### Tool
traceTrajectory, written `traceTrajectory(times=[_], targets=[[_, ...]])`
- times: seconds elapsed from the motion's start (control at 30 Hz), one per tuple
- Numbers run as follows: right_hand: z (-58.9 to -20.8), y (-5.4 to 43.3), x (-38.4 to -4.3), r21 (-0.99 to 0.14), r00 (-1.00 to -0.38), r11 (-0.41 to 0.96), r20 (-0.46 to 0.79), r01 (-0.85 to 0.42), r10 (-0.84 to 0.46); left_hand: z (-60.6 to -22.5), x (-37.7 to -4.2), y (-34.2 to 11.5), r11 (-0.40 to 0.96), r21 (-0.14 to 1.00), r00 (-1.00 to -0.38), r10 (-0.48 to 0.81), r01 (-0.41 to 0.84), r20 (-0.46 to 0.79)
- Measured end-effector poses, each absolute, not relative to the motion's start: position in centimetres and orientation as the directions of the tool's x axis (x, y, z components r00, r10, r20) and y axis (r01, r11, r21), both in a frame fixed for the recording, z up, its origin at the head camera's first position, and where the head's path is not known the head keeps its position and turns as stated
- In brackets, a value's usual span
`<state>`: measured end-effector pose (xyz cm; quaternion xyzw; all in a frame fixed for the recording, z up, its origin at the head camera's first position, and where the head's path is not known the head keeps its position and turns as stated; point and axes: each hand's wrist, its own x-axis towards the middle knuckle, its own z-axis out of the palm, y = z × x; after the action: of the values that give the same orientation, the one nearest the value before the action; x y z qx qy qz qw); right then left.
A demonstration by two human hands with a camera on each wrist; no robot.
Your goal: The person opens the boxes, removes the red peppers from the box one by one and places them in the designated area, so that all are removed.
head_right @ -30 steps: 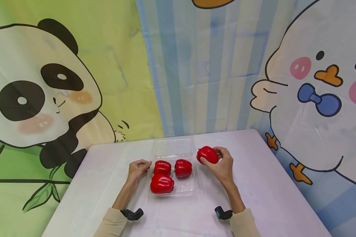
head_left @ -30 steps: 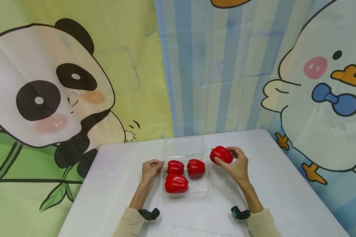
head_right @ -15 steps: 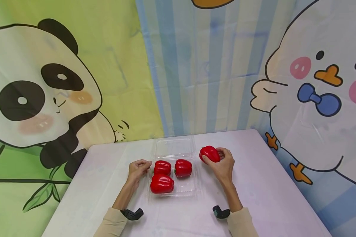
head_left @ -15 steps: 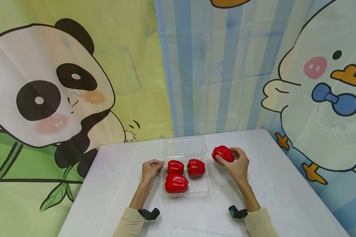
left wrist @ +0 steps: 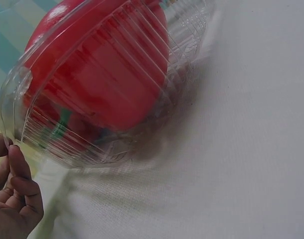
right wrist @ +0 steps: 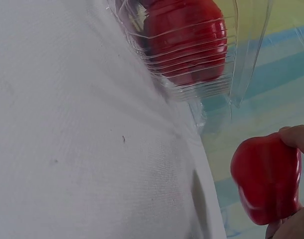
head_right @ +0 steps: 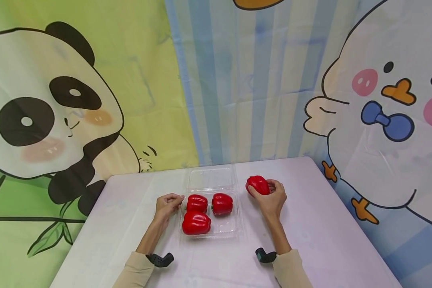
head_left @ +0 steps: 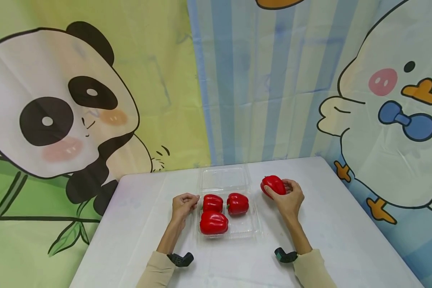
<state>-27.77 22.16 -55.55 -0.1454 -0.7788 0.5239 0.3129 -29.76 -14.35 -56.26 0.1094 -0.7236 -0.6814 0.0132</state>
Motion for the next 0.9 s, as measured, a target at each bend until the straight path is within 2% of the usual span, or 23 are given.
traceTrajectory(times=[0.5, 0.9], targets=[[-55.8, 21.6, -28.8, -0.939, -0.696, 0.336, 0.287, -0.070, 0.658, -56.3, -29.6, -14.5, 0.008, 0.989, -0.979, -0.145, -0.145, -0.142], [-56.0, 21.8, -30.0, -0.953, -0.683, 0.296, 0.258, -0.064, 0.683, -56.2, -29.8, -14.3, 0.026, 0.990, -0.977, -0.168, -0.141, -0.135]])
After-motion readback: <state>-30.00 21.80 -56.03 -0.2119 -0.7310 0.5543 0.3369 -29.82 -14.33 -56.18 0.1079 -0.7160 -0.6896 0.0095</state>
